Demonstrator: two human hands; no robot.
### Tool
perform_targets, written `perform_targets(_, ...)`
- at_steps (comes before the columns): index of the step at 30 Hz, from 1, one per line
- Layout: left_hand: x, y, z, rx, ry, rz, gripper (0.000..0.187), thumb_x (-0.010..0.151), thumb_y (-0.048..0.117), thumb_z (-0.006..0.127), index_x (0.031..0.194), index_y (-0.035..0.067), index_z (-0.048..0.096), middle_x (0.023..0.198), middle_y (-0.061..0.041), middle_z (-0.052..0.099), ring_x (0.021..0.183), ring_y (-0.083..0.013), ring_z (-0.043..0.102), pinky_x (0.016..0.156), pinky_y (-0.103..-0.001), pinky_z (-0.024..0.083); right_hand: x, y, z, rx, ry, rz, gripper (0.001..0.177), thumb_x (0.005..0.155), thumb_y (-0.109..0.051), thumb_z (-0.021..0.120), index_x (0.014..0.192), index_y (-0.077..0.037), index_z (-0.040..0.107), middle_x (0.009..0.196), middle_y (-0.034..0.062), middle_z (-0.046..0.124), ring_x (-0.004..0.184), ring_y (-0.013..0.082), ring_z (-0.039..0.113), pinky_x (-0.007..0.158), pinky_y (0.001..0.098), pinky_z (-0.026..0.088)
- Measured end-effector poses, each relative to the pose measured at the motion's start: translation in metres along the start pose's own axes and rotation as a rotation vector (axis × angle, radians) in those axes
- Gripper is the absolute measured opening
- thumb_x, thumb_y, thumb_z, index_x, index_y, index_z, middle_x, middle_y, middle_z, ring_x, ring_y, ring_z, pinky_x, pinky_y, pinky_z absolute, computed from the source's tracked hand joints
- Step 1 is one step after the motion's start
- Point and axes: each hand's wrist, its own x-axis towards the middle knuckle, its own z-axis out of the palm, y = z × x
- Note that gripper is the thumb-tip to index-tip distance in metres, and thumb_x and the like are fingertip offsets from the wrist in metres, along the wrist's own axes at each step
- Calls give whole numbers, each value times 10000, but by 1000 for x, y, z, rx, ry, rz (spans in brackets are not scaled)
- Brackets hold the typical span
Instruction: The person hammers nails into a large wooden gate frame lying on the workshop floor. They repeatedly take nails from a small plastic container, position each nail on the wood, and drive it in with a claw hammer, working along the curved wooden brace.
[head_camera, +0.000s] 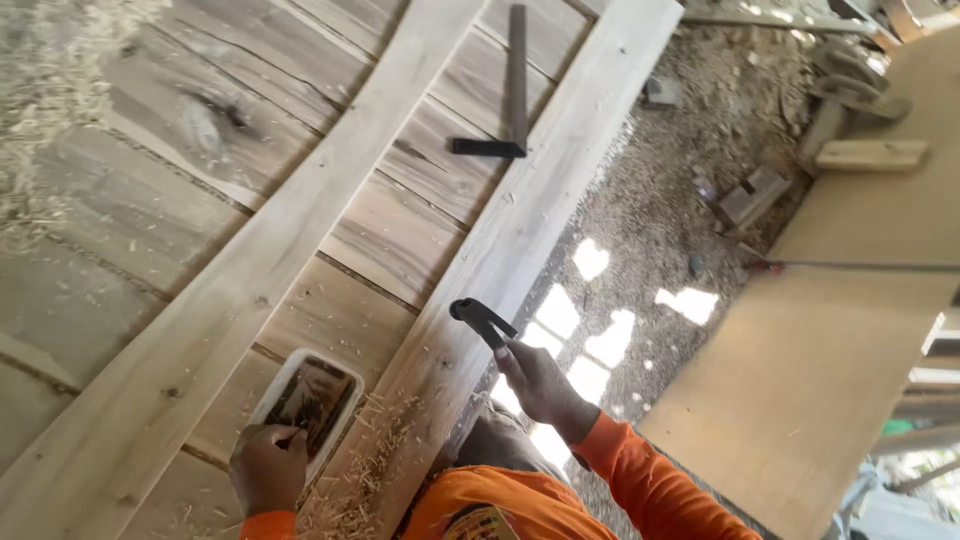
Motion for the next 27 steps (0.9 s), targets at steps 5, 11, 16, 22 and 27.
perform_targets(5, 9, -4, -2, -76, -3, -1, 218, 835, 255, 809, 942, 66, 828, 995, -135, 785, 902, -315, 745, 847, -454, 593, 21, -2, 8, -22, 58, -46, 571, 1063, -499, 395, 841, -21, 612, 606, 49, 554, 567, 155, 554, 556, 354, 495)
perform_targets(11, -15, 24, -38, -445, 31, -86, 306, 872, 207, 768, 1086, -13, 770, 1009, -186, 767, 916, -333, 744, 841, -454, 593, 26, -24, 24, 38, -23, 67, 574, 1056, -499, 411, 789, -24, 587, 612, 41, 551, 573, 137, 532, 549, 331, 477)
perform_targets(16, 1, 82, -51, -866, 42, -85, 194, 916, 133, 729, 1040, -16, 738, 882, -144, 789, 806, -223, 766, 707, -359, 599, 62, -16, 5, 74, -75, 116, 533, 1058, -487, 429, 815, -36, 579, 622, 27, 510, 582, 115, 491, 540, 317, 439)
perform_targets(22, 84, 193, -43, -796, 336, 25, 137, 914, 96, 742, 1002, -9, 748, 881, -75, 754, 779, -150, 707, 725, -277, 572, 141, -9, -53, 47, -200, 29, 543, 1059, -496, 426, 811, -33, 565, 588, 23, 506, 541, 117, 471, 500, 329, 422)
perform_targets(27, 212, 321, -26, -848, 354, 173, 87, 923, 85, 741, 955, 4, 747, 839, -79, 747, 749, -166, 710, 701, -294, 569, 191, 0, -140, 65, -160, 23, 512, 1062, -464, 429, 838, -30, 585, 572, 31, 516, 512, 136, 483, 489, 336, 429)
